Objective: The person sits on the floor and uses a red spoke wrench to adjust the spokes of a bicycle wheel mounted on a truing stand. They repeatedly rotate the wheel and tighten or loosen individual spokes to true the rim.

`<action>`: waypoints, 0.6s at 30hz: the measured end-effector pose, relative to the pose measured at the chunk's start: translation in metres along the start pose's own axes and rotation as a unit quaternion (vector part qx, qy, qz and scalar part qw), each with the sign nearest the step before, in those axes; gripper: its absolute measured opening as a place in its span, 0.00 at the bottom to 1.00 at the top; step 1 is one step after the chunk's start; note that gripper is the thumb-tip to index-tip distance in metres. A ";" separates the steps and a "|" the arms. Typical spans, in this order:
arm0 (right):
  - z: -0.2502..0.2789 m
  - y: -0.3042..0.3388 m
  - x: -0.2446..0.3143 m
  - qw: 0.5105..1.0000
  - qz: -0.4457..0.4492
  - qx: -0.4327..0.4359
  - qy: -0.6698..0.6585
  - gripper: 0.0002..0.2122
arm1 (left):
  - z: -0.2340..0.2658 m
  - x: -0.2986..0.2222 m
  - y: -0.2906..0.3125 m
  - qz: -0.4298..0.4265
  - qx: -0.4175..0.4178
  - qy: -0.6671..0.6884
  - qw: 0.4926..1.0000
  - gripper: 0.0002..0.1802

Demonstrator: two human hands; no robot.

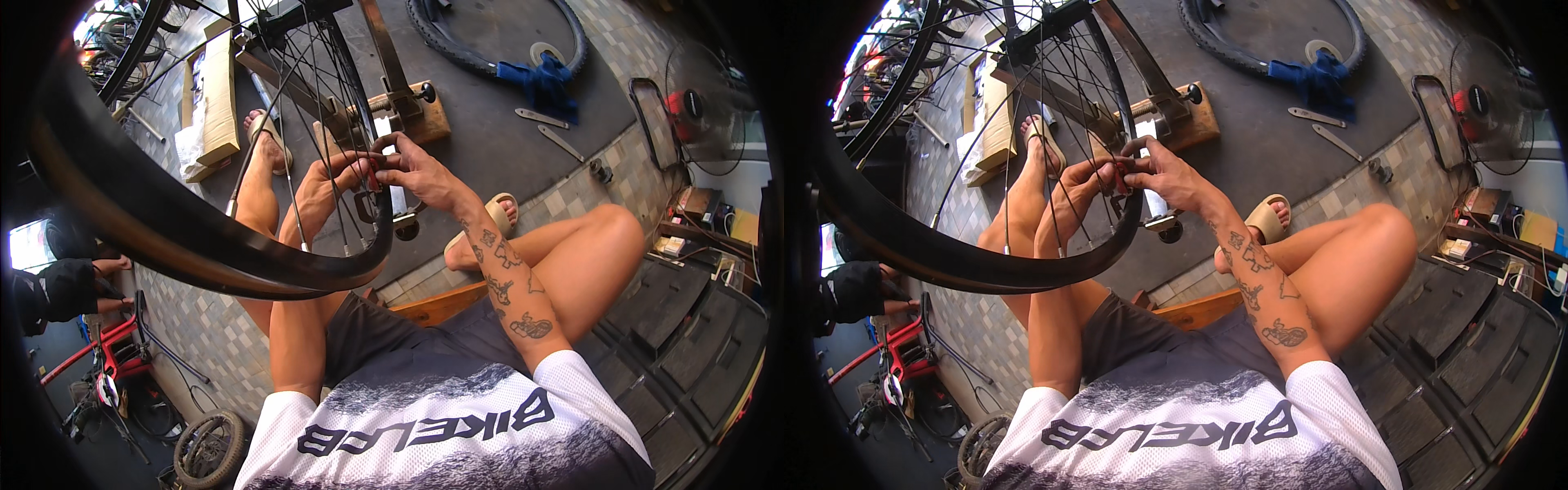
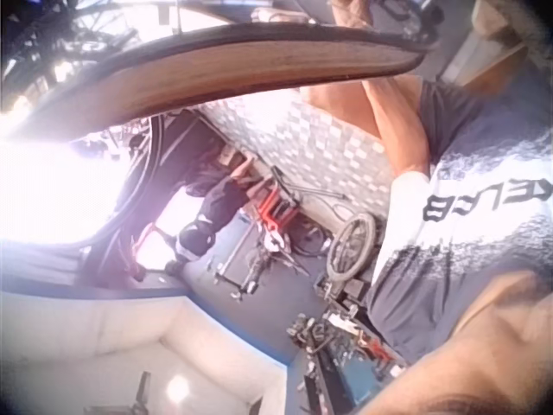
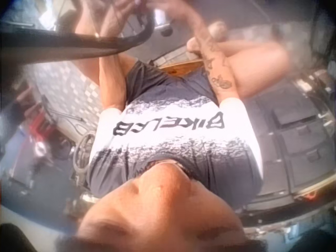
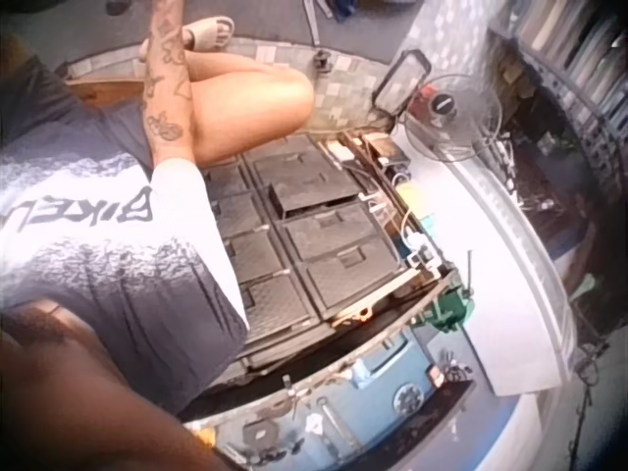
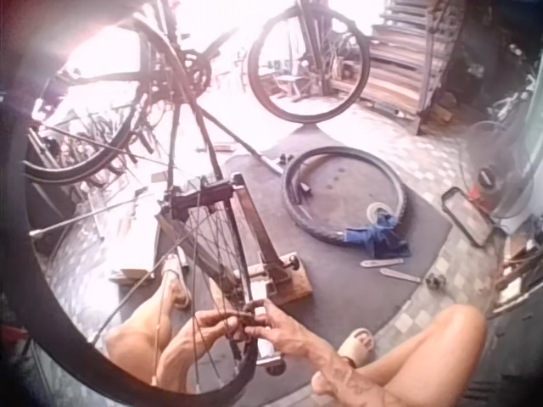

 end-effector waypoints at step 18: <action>-0.004 -0.005 0.011 0.990 0.041 -0.067 0.119 0.15 | 0.010 -0.013 0.002 -0.023 -0.213 -0.031 0.976 0.22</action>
Point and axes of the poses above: each hand's wrist, its own y-axis away from the middle knuckle, its own z-axis out of the back of the hand, x = y × z, the point moved 3 cm from there along -y, towards the middle knuckle, and after that the axes turned 9 degrees about -y, right-handed, at the moved point
